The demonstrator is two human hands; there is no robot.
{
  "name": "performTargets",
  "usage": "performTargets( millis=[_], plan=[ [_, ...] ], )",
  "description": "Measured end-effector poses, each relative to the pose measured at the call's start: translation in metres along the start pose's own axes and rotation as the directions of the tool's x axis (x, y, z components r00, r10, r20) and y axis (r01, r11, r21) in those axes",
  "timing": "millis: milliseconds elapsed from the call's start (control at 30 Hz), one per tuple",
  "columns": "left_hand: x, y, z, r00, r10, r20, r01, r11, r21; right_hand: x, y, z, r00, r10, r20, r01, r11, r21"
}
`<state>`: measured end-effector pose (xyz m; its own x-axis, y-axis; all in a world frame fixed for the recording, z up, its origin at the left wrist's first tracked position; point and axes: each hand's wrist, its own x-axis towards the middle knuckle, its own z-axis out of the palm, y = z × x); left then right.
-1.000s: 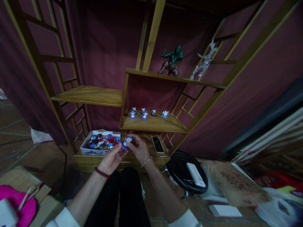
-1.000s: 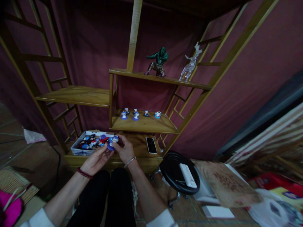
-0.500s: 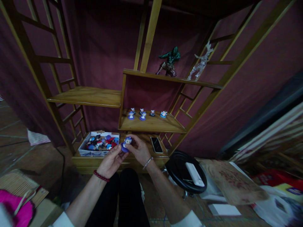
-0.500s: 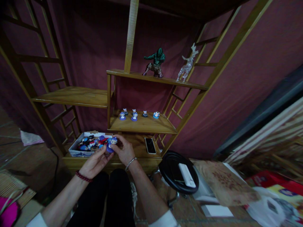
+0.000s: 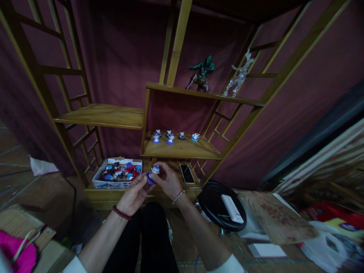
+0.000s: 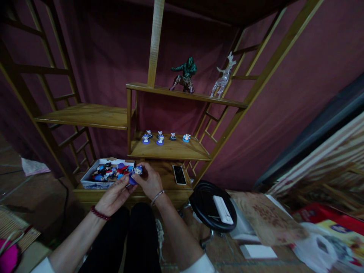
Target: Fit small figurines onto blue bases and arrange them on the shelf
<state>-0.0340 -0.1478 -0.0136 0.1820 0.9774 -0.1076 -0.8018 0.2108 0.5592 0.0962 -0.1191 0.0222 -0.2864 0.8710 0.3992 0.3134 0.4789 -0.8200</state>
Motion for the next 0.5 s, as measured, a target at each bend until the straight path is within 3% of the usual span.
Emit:
performTargets(
  millis=[500],
  plan=[
    [-0.0028, -0.0008, 0.0049, 1.000, 0.018, 0.000, -0.018, 1.000, 0.015, -0.0039, 0.0008, 0.0024, 0.997, 0.025, -0.075, -0.031, 0.996, -0.082]
  ],
)
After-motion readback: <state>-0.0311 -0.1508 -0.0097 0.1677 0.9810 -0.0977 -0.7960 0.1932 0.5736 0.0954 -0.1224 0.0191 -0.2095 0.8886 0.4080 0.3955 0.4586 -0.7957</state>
